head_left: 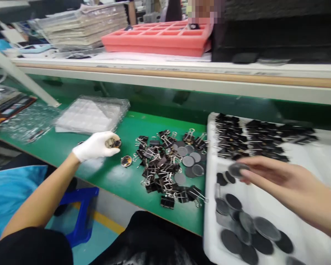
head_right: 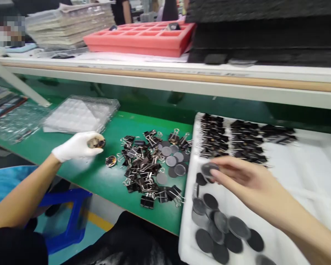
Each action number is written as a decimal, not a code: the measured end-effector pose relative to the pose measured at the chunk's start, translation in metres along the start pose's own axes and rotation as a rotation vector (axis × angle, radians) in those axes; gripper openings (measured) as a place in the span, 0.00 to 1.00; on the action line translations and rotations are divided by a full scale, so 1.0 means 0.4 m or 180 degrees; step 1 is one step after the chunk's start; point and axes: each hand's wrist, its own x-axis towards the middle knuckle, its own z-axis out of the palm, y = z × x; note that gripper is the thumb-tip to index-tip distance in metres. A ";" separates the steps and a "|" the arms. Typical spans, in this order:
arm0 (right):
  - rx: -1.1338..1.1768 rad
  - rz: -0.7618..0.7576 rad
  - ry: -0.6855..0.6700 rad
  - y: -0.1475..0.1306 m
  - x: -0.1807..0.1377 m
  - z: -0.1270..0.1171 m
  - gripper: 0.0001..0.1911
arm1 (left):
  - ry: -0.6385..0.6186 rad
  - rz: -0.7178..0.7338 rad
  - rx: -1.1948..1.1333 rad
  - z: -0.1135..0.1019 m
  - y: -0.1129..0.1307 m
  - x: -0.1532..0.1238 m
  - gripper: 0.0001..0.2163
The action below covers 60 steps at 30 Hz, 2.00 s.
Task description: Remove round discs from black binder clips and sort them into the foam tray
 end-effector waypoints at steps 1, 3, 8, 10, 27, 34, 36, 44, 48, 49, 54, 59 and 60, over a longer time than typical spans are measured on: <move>0.0312 0.0156 -0.0265 -0.025 0.012 0.011 0.23 | 0.0225 0.0051 -0.0097 -0.014 0.035 0.011 0.20; 0.1000 0.0179 -0.0403 -0.070 0.039 0.040 0.22 | 0.0566 0.0393 -0.0068 -0.035 0.133 0.041 0.19; 0.1591 -0.0213 -0.0748 -0.145 0.078 0.107 0.20 | 0.0728 0.1534 0.0447 -0.014 0.435 0.125 0.14; 0.1584 -0.0229 -0.0765 -0.154 0.077 0.117 0.22 | 0.0815 0.1858 0.0635 0.010 0.514 0.155 0.14; 0.2506 0.0381 -0.0482 -0.045 0.152 0.112 0.18 | 0.0522 0.1097 -0.0576 0.037 0.510 0.301 0.17; 0.2853 0.0594 -0.0385 -0.037 0.166 0.088 0.20 | 0.0088 0.1372 0.0389 0.079 0.508 0.433 0.19; 0.2830 0.0561 -0.0426 -0.033 0.163 0.087 0.20 | -0.0240 0.1386 0.0541 0.104 0.523 0.472 0.20; 0.2538 0.0282 -0.0508 -0.024 0.167 0.096 0.19 | 0.0040 0.1265 -0.0737 0.054 0.519 0.452 0.16; 0.2259 -0.0192 -0.0749 -0.030 0.150 0.117 0.19 | 0.0537 0.1020 -0.1702 0.056 0.553 0.331 0.16; 0.2187 -0.0326 -0.0772 -0.032 0.144 0.119 0.17 | 0.0569 0.0991 -0.1811 0.060 0.558 0.303 0.16; 0.1415 -0.1263 -0.0576 -0.042 0.120 0.108 0.06 | 0.0711 0.1162 -0.1073 0.059 0.539 0.221 0.14; 0.0419 -0.1941 -0.0747 -0.037 0.120 0.089 0.04 | 0.0121 0.1421 -0.0461 0.068 0.516 0.209 0.23; 0.0339 -0.1991 -0.0780 -0.035 0.121 0.087 0.05 | 0.0172 0.1509 -0.0411 0.075 0.516 0.207 0.24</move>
